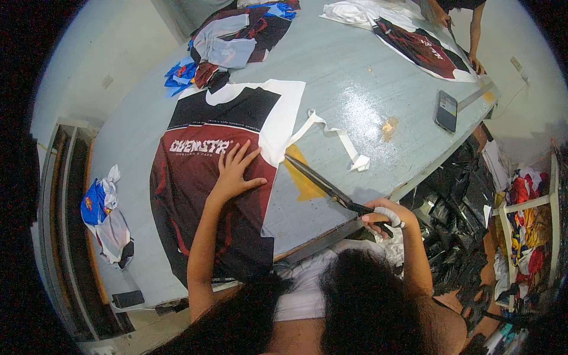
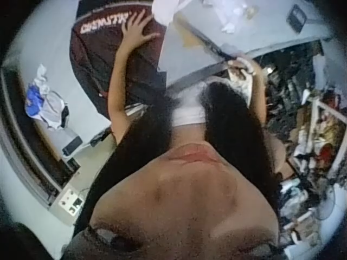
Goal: Sorting and cutting patterned garment fabric with scissors on a large table.
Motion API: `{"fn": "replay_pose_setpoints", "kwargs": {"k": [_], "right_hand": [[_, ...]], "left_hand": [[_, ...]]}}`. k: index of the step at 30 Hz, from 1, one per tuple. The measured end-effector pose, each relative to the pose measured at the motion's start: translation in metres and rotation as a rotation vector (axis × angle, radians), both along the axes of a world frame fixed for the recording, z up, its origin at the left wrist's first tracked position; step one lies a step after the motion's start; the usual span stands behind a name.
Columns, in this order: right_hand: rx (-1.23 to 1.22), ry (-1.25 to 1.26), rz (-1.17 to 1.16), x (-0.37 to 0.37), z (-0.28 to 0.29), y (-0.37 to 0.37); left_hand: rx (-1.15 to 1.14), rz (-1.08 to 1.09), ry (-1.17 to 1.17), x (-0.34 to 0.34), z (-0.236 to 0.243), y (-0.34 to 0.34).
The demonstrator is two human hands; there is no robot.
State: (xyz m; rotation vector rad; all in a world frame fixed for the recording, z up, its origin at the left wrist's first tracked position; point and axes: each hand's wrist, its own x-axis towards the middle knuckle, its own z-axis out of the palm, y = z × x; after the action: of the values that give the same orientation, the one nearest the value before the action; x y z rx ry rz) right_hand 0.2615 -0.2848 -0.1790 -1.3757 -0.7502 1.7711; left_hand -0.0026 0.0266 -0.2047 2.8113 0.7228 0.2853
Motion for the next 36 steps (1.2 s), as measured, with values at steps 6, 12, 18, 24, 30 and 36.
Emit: {"fn": "replay_pose_setpoints", "kwargs": {"k": [6, 12, 18, 24, 30, 36], "right_hand": [[-0.01, -0.017, 0.003, -0.004, 0.008, 0.004], [-0.023, -0.036, -0.007, -0.003, 0.004, 0.003], [-0.002, -0.003, 0.009, -0.001, -0.002, 0.002], [-0.015, -0.012, 0.026, 0.002, -0.006, 0.002], [-0.024, 0.001, 0.016, 0.0, -0.002, 0.004], [0.049, 0.011, 0.011, 0.005, -0.014, 0.0]], "left_hand": [[-0.002, 0.005, -0.004, 0.0, 0.001, 0.0], [-0.001, 0.006, -0.003, -0.001, -0.001, 0.0], [0.004, -0.004, -0.008, 0.0, -0.003, 0.001], [0.009, 0.0, -0.008, -0.001, -0.003, 0.001], [-0.014, 0.017, -0.007, -0.001, -0.001, -0.002], [-0.03, 0.021, 0.017, -0.002, 0.003, -0.003]]}}
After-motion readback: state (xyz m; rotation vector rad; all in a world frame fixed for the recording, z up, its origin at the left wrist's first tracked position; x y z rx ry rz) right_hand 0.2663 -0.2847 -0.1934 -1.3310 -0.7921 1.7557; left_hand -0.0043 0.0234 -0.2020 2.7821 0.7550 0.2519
